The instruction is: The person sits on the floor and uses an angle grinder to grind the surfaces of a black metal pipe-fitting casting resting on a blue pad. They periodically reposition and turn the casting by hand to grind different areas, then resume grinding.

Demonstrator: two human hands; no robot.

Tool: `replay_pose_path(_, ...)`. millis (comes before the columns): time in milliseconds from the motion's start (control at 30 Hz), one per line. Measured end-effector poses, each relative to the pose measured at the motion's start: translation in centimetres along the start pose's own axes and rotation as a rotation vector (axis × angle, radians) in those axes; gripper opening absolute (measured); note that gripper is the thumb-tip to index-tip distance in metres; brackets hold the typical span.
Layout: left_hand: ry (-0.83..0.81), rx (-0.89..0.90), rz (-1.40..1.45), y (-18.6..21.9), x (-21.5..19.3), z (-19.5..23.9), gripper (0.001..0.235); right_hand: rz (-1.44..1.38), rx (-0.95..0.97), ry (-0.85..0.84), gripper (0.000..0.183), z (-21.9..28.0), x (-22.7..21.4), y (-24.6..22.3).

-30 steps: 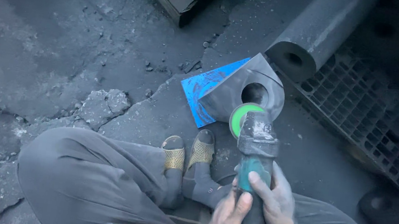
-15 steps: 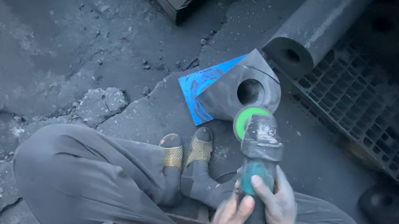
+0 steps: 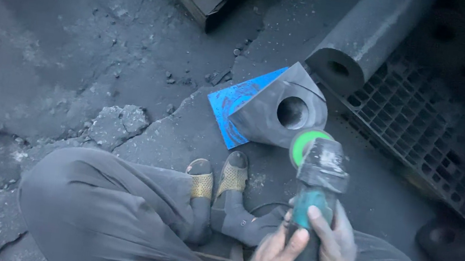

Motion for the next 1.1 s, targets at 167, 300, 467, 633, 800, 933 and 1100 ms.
replay_pose_path(167,0.049,0.101,0.138,0.7,-1.9,0.3,0.075,0.015,-0.025,-0.164,0.044,-1.6,4.3,-2.2)
replay_pose_path(300,0.116,0.079,0.228,1.5,-3.3,-0.9,0.073,0.087,0.006,-0.275,0.044,-4.2,6.8,-3.2)
replay_pose_path(467,0.097,0.093,0.129,1.4,-2.7,-0.4,0.072,0.042,-0.033,-0.156,0.044,-2.4,4.0,-1.9)
replay_pose_path(633,-0.002,0.041,-0.007,0.5,-1.4,-0.6,0.072,-0.156,0.07,0.117,0.042,-0.4,2.1,-1.3)
replay_pose_path(800,0.115,0.108,0.1,2.4,-2.7,-0.8,0.071,-0.006,-0.034,-0.196,0.042,-3.3,4.9,-2.5)
replay_pose_path(933,0.154,0.108,0.048,1.4,-2.8,-1.5,0.071,-0.006,-0.03,-0.197,0.043,-3.2,4.6,-2.7)
replay_pose_path(1100,0.026,-0.123,-0.681,2.9,-2.6,-3.1,0.062,-0.275,0.001,0.22,0.045,-0.2,-1.8,0.7)
Point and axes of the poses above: each hand's wrist, its own z-axis away from the middle knuckle, its own x-axis out of the palm, y = z × x, the point moved 5 cm from there along -z, towards the middle knuckle, and after that the axes turned 11 degrees about -x, right-handed, at the moved point
